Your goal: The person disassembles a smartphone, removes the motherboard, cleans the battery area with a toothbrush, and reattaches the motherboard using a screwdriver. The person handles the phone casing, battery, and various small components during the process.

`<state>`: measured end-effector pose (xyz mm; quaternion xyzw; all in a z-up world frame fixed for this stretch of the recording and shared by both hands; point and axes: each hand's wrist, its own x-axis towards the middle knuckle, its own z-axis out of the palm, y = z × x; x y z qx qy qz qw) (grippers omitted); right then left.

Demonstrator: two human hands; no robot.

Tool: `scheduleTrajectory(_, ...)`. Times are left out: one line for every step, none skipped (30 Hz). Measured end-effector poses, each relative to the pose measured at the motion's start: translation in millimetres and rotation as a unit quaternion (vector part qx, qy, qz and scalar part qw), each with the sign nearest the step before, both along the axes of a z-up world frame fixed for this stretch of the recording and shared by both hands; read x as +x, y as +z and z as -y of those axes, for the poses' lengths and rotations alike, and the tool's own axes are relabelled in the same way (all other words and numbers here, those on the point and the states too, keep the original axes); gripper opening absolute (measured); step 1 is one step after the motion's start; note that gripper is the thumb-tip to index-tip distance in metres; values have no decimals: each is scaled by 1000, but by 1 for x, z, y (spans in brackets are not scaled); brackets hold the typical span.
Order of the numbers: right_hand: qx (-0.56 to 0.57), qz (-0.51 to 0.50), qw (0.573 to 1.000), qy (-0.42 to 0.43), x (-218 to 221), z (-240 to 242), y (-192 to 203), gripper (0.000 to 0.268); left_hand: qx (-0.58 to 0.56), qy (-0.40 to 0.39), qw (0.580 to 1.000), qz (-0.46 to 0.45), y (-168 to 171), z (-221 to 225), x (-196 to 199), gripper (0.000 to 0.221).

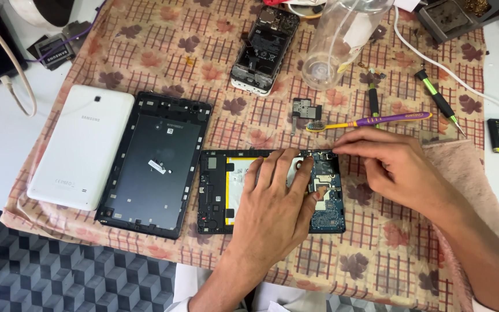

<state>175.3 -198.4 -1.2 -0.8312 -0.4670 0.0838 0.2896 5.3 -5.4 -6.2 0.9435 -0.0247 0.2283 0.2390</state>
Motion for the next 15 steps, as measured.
scheduleTrajectory(1, 5, 1000, 5, 0, -1, 1, 51, 1, 1, 1000, 0, -1, 0, 0, 48)
scheduleTrajectory(-5, 21, 1000, 15, -1, -1, 1, 51, 1, 0, 1000, 1, -1, -1, 0, 49)
scheduleTrajectory(-12, 37, 999, 26, -2, -1, 1, 51, 1, 0, 1000, 1, -2, -1, -1, 49)
scheduleTrajectory(-18, 53, 998, 36, -3, -1, 2, 51, 1, -1, 1000, 1, -3, -1, -2, 50)
scheduleTrajectory(-21, 76, 996, 49, -4, -2, 2, 51, 2, -2, 1000, 0, -4, -1, -2, 51)
scheduleTrajectory(-24, 100, 993, 61, -4, -3, 2, 50, 2, -4, 1000, 0, -4, -1, -1, 52)
scheduleTrajectory(-26, 125, 989, 71, -4, -5, 3, 50, 4, -8, 1000, 2, -3, -2, -1, 53)
scheduleTrajectory(-26, 119, 990, 69, -4, -7, 5, 49, -3, -11, 1000, -1, -1, -2, -1, 53)
scheduleTrajectory(-25, 115, 991, 68, -4, -10, 6, 49, -8, -13, 1000, -2, 2, -2, 0, 54)
scheduleTrajectory(-25, 110, 991, 67, -5, -12, 9, 48, -13, -16, 1000, -3, 5, -2, 0, 54)
scheduleTrajectory(-51, 76, 995, 36, -6, -14, 11, 52, -13, -17, 1000, -5, 9, -2, 0, 53)
scheduleTrajectory(-77, 42, 996, 6, -7, -16, 13, 55, -12, -18, 1000, -6, 13, -2, 2, 51)
scheduleTrajectory(-102, 7, 994, -24, -8, -18, 16, 58, -12, -18, 1000, -7, 17, -2, 3, 50)
scheduleTrajectory(-85, 9, 996, -25, -9, -18, 19, 57, -5, -26, 998, -54, 22, -3, 5, 45)
scheduleTrajectory(-69, 10, 997, -25, -9, -17, 22, 56, 0, -33, 994, -101, 26, -2, 9, 39)
